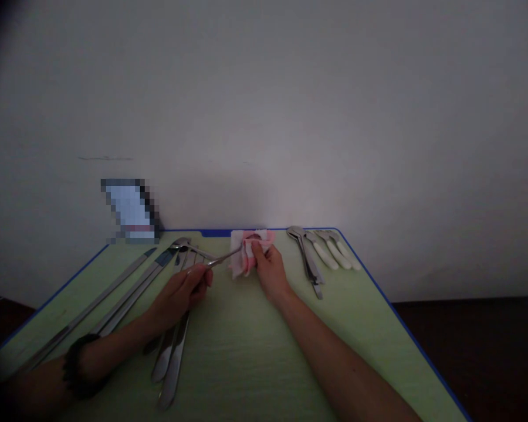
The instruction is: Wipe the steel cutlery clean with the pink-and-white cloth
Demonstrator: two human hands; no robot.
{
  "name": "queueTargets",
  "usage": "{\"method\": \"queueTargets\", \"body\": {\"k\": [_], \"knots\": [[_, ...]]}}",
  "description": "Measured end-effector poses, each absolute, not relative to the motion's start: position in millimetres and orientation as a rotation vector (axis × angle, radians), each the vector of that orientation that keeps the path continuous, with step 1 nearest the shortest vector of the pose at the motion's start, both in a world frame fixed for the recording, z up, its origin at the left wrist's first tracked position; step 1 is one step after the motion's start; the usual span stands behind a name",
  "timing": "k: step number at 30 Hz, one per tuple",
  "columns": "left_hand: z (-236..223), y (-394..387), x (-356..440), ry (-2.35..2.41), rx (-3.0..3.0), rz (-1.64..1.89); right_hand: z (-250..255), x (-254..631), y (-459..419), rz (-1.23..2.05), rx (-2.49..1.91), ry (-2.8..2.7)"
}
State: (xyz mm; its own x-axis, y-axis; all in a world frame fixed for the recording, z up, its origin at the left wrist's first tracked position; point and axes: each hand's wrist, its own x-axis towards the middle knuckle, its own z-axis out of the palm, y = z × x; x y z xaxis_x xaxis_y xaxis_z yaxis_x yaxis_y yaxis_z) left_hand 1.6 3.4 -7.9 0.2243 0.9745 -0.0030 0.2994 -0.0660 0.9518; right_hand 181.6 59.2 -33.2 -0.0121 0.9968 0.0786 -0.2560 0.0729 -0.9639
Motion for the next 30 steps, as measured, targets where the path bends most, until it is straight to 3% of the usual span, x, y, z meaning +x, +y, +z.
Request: {"method": "queueTargets", "body": {"k": [5,11,22,30], "knots": [[-11.3,9.2,0.2,1.275,1.261,1.085,-19.8,192.6,52.6,1.7,-0.803,-1.384],[-2.3,11.8,1.3,1.361,1.277,1.112,-7.5,200.6,50.6,1.669,-0.861,-1.6],[-9.8,14.7,4.0,1.266,1.214,1.135,12.4,210.1,51.5,1.955,-0.954,-1.963],[-11.1,17.6,1.3,1.27,1.303,0.95,18.4,205.1,48.6,1.805,-0.945,-2.174]]}}
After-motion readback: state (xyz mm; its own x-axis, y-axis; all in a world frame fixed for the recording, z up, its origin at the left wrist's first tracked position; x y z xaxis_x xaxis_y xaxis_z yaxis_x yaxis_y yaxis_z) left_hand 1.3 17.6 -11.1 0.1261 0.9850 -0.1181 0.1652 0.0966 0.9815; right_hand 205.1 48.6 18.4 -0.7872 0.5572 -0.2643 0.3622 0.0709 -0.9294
